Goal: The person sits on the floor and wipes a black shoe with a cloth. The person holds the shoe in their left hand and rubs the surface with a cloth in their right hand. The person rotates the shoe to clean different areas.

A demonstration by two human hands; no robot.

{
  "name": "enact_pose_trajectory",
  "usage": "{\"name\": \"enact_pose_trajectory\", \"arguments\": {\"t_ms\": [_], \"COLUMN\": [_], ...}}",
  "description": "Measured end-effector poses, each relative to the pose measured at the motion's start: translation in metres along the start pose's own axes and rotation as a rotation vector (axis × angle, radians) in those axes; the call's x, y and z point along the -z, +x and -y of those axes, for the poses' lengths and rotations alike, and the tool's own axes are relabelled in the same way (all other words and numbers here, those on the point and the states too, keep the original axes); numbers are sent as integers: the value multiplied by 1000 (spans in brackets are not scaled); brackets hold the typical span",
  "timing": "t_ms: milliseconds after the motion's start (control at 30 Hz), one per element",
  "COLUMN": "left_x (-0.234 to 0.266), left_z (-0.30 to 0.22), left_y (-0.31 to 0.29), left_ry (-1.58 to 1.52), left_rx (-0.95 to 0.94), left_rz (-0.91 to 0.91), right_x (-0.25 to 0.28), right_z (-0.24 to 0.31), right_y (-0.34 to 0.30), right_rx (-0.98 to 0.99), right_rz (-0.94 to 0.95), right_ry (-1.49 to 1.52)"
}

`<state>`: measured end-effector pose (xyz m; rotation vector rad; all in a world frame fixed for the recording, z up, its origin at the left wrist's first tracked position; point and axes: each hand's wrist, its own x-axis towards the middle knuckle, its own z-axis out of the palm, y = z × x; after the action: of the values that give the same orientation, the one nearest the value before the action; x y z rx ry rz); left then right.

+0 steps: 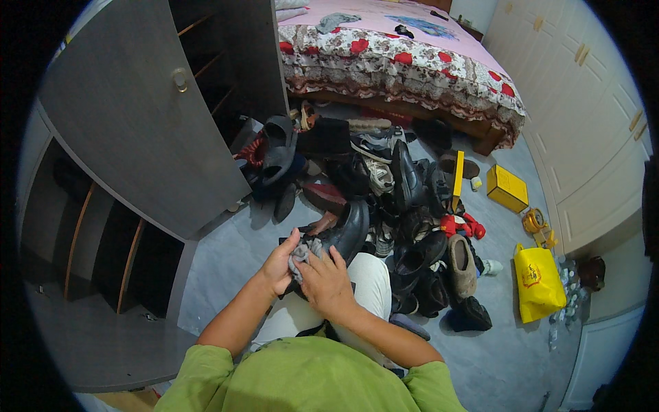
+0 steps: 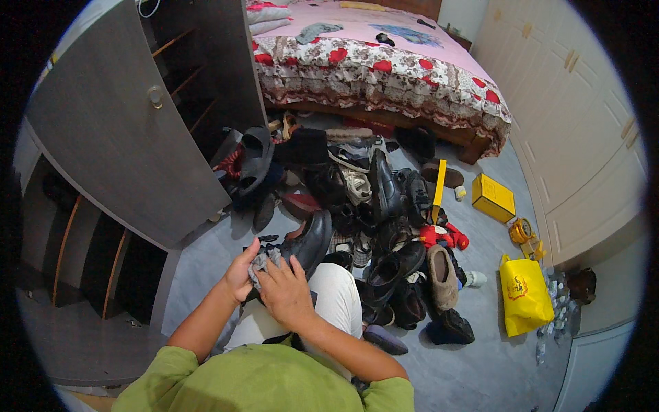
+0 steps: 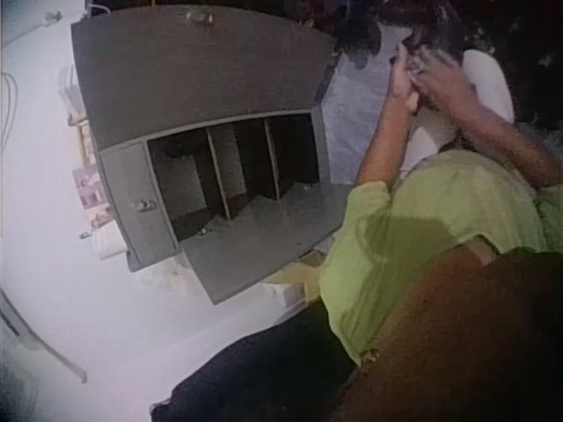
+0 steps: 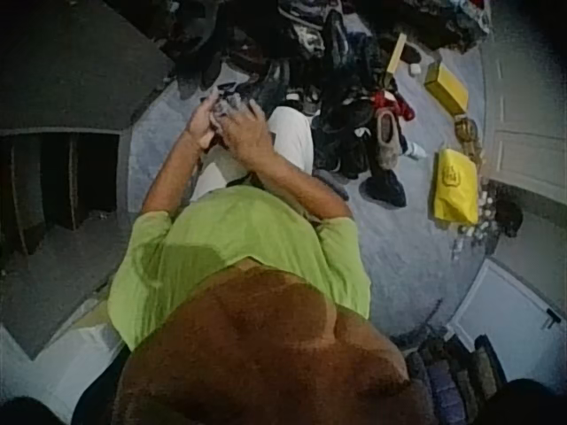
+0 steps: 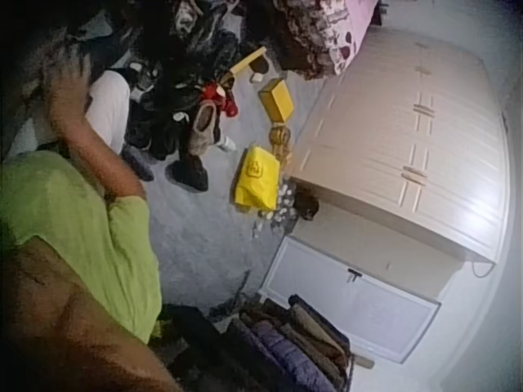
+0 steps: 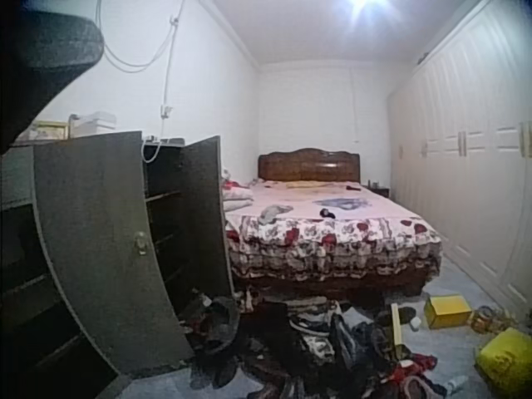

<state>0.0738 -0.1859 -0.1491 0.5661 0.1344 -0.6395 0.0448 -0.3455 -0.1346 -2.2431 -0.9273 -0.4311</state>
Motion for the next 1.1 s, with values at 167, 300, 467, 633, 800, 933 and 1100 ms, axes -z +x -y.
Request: {"name": "enact_pose_trajectory", "arguments": {"t_ms": [167,300,467,633,800,933,1100], "left_x": [-19,-4,-5,-14,-15,-7,-19], "left_z": [2,4,3,2,2,4,4], "left_y": [1,5,6,5,3,3,-2], "left_ry": [2,-37,-55,-69,-15,-29,180], "left_rx": [-65,-46,25,47,62,113,62], "left_rz": [-98,-86,-49,-55,-91,-121,-197], "right_x": [0,5,6,4,17,18,26], "right_z": [-22,-40,-70,-104,-116,-133,-130], "right_y": [10,20,34,53,85,108,93], "right_rx": [-61,-85,-105,-168,-278,-508,-426], "right_rz": [-13,-47,-100,-82,162,348,191], "right_ry": [-43,-62,-176,-234,-288,-249,-193]}}
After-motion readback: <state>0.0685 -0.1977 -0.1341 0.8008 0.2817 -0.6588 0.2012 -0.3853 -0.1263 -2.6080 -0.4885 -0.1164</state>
